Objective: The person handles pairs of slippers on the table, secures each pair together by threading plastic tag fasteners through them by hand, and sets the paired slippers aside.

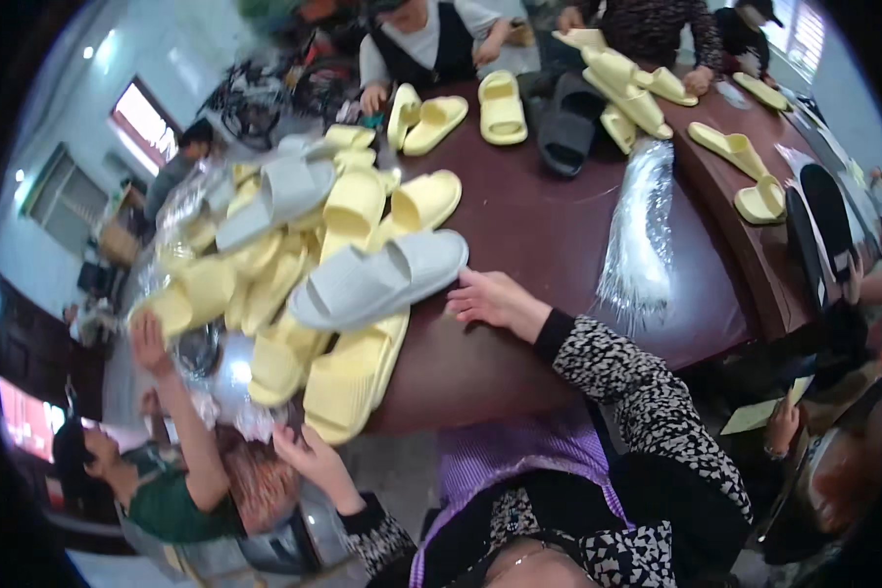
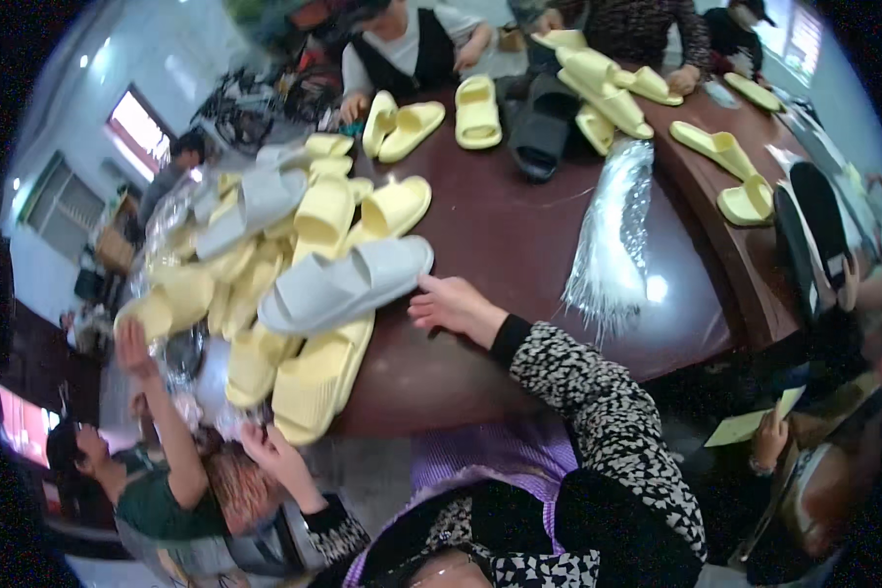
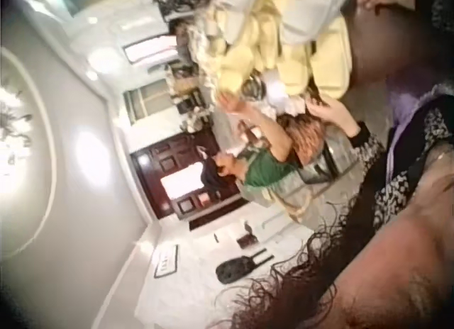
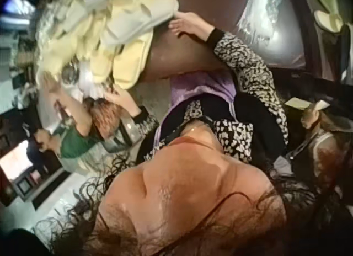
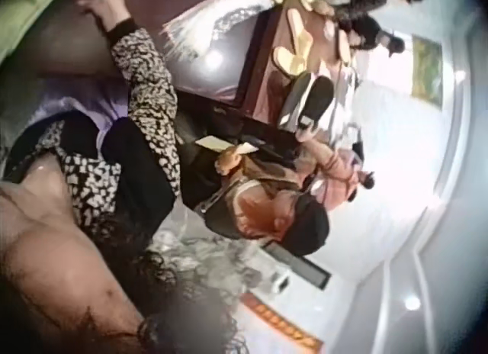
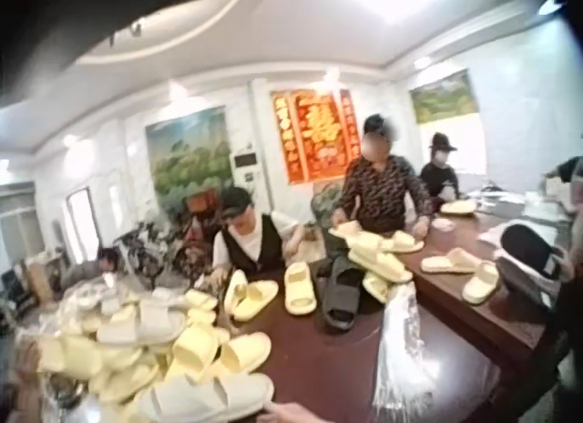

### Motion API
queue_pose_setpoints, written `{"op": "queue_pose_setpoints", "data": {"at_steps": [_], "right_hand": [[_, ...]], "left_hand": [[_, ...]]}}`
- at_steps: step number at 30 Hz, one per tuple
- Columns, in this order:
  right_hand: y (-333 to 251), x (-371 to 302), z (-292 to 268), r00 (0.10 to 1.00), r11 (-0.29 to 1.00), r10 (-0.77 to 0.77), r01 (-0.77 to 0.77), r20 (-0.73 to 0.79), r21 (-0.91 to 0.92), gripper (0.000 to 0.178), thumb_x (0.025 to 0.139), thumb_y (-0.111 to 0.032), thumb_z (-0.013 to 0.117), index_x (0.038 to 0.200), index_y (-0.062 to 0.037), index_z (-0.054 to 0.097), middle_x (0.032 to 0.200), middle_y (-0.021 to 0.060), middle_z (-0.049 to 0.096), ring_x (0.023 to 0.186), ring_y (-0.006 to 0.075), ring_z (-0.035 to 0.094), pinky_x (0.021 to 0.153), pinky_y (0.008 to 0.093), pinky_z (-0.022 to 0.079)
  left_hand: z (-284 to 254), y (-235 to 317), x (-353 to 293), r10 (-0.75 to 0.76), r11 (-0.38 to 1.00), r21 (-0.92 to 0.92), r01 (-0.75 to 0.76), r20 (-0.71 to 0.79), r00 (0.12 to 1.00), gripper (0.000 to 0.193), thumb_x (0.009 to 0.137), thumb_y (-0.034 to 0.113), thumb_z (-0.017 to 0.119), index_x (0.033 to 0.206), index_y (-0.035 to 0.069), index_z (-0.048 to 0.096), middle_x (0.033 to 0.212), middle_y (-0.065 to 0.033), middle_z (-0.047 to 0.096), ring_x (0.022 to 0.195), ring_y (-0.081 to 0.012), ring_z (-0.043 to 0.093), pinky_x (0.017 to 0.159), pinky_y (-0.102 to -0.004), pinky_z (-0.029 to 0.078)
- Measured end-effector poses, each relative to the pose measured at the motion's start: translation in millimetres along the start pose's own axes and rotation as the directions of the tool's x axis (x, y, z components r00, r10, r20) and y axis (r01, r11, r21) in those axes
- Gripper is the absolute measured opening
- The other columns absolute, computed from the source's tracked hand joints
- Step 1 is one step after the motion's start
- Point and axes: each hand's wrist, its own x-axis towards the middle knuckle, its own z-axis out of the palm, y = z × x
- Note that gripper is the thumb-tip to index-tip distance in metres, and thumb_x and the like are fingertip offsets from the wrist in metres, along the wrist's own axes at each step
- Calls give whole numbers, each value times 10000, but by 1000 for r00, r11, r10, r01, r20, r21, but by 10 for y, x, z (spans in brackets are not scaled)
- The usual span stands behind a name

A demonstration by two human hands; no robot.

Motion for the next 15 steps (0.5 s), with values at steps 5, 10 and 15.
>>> {"op": "queue_pose_setpoints", "data": {"at_steps": [5,10,15], "right_hand": [[-81,467,163,995,995,32,-22,-98,102,483,965,-436,506,1217,-25,476,1108,140,591,839,268,624,622,420,555],[-165,509,241,982,1000,-12,16,-188,20,378,961,-388,483,1129,-50,517,946,84,593,726,204,610,604,397,552],[-195,251,142,976,991,-78,98,-204,89,286,922,-282,491,1063,-38,538,871,90,583,672,204,588,571,398,545]], "left_hand": [[126,356,-73,186,980,74,-187,20,982,490,869,4,513,1343,-72,414,1335,-218,443,1144,-326,490,971,-414,408],[201,605,-185,283,959,-9,-283,83,956,470,859,-21,504,1318,-77,426,1310,-223,460,1146,-328,493,968,-407,411],[297,784,-349,91,956,-292,0,297,951,369,941,26,476,1301,-54,458,1235,-151,535,1085,-244,544,917,-335,444]]}}
